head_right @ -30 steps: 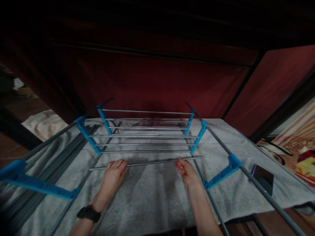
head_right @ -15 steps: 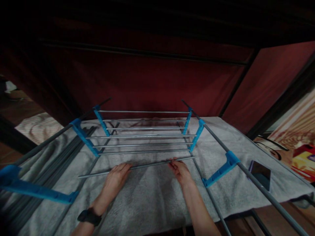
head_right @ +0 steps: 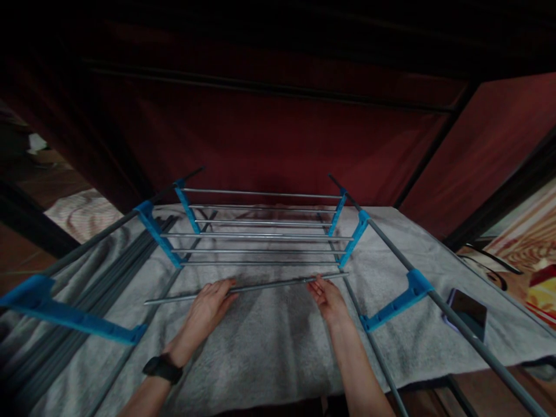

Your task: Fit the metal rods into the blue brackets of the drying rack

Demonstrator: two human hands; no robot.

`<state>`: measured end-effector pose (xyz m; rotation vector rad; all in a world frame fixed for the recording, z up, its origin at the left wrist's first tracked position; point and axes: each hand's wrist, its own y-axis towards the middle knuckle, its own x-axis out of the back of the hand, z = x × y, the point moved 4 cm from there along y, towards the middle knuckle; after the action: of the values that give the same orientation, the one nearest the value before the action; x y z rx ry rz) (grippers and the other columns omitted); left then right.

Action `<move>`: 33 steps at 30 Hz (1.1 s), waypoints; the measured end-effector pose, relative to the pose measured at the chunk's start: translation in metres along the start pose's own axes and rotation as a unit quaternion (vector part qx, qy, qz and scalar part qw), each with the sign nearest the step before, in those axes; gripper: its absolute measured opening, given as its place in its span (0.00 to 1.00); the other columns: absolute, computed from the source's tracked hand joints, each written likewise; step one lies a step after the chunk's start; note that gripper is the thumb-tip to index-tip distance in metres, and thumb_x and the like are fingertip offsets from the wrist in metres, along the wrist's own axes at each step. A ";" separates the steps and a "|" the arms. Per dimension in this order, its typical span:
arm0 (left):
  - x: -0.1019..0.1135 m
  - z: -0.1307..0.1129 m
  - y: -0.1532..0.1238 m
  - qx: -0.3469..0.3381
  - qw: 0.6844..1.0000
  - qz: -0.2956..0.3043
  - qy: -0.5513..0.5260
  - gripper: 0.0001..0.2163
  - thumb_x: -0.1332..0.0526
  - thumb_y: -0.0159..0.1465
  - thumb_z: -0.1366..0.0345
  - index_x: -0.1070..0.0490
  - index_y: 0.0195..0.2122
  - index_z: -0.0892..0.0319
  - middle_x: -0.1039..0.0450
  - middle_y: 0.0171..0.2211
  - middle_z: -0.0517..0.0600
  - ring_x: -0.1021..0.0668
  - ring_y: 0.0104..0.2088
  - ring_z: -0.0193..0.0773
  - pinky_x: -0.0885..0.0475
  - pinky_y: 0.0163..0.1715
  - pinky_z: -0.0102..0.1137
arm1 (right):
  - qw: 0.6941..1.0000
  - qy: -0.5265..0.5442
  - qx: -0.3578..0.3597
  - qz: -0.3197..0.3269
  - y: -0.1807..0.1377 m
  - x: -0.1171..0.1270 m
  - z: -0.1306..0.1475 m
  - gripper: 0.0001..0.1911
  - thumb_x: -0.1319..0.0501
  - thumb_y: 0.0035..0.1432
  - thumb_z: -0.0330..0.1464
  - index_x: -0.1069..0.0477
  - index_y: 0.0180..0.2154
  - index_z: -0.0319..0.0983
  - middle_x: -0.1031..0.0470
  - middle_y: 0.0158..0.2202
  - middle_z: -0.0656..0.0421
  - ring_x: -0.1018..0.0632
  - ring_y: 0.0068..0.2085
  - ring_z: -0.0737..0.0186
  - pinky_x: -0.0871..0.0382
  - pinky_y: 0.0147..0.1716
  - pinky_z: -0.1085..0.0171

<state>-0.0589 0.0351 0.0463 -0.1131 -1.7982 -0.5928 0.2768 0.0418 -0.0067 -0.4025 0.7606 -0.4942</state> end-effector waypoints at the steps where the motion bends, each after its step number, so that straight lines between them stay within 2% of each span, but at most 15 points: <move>1: 0.001 -0.001 0.000 -0.002 1.000 -0.002 0.001 0.11 0.46 0.73 0.64 0.27 0.51 0.58 0.21 0.43 0.55 0.21 0.44 0.47 0.29 0.46 0.41 | 1.000 -0.002 -0.001 -0.005 0.000 0.000 0.000 0.09 0.37 0.61 0.22 0.29 0.29 0.38 0.22 0.25 0.60 0.20 0.28 0.67 0.18 0.37 0.66; 6: 0.005 -0.007 0.002 -0.024 0.999 0.022 0.026 0.11 0.48 0.74 0.64 0.25 0.45 0.58 0.22 0.40 0.54 0.22 0.41 0.45 0.31 0.44 0.40 | 1.000 -0.016 -0.005 -0.016 -0.002 -0.001 0.000 0.09 0.34 0.58 0.21 0.29 0.28 0.38 0.22 0.25 0.60 0.19 0.28 0.66 0.18 0.37 0.67; 14: 0.005 -0.008 0.001 0.004 0.999 0.034 -0.005 0.12 0.48 0.74 0.64 0.26 0.49 0.57 0.22 0.44 0.54 0.22 0.45 0.45 0.33 0.48 0.41 | 1.000 -0.016 0.003 0.001 -0.003 0.000 0.000 0.08 0.34 0.58 0.21 0.28 0.29 0.38 0.21 0.27 0.59 0.19 0.30 0.66 0.18 0.38 0.67; 18: 0.007 -0.012 0.000 0.004 0.999 0.041 0.006 0.10 0.47 0.74 0.63 0.27 0.48 0.57 0.22 0.42 0.53 0.22 0.44 0.46 0.33 0.47 0.41 | 1.000 -0.023 0.010 0.002 -0.001 0.004 0.000 0.09 0.31 0.55 0.22 0.29 0.29 0.38 0.22 0.27 0.60 0.19 0.30 0.66 0.18 0.39 0.67; 30: -0.001 -0.016 -0.003 -0.008 0.998 0.058 0.008 0.09 0.47 0.74 0.63 0.28 0.46 0.57 0.24 0.42 0.53 0.23 0.44 0.43 0.33 0.49 0.39 | 0.998 -0.045 -0.025 -0.020 0.006 0.014 0.002 0.09 0.39 0.62 0.20 0.28 0.32 0.37 0.22 0.29 0.60 0.19 0.31 0.67 0.17 0.38 0.67; 33: -0.005 -0.019 -0.005 -0.019 0.997 0.069 0.017 0.08 0.46 0.73 0.69 0.29 0.48 0.57 0.25 0.44 0.53 0.24 0.46 0.43 0.33 0.51 0.40 | 0.998 -0.053 -0.028 -0.032 0.008 0.017 0.005 0.10 0.42 0.64 0.21 0.28 0.31 0.37 0.23 0.30 0.60 0.18 0.32 0.68 0.17 0.39 0.67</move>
<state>-0.0431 0.0231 0.0436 -0.2502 -1.7313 -0.5265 0.2931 0.0398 -0.0167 -0.5020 0.6618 -0.5078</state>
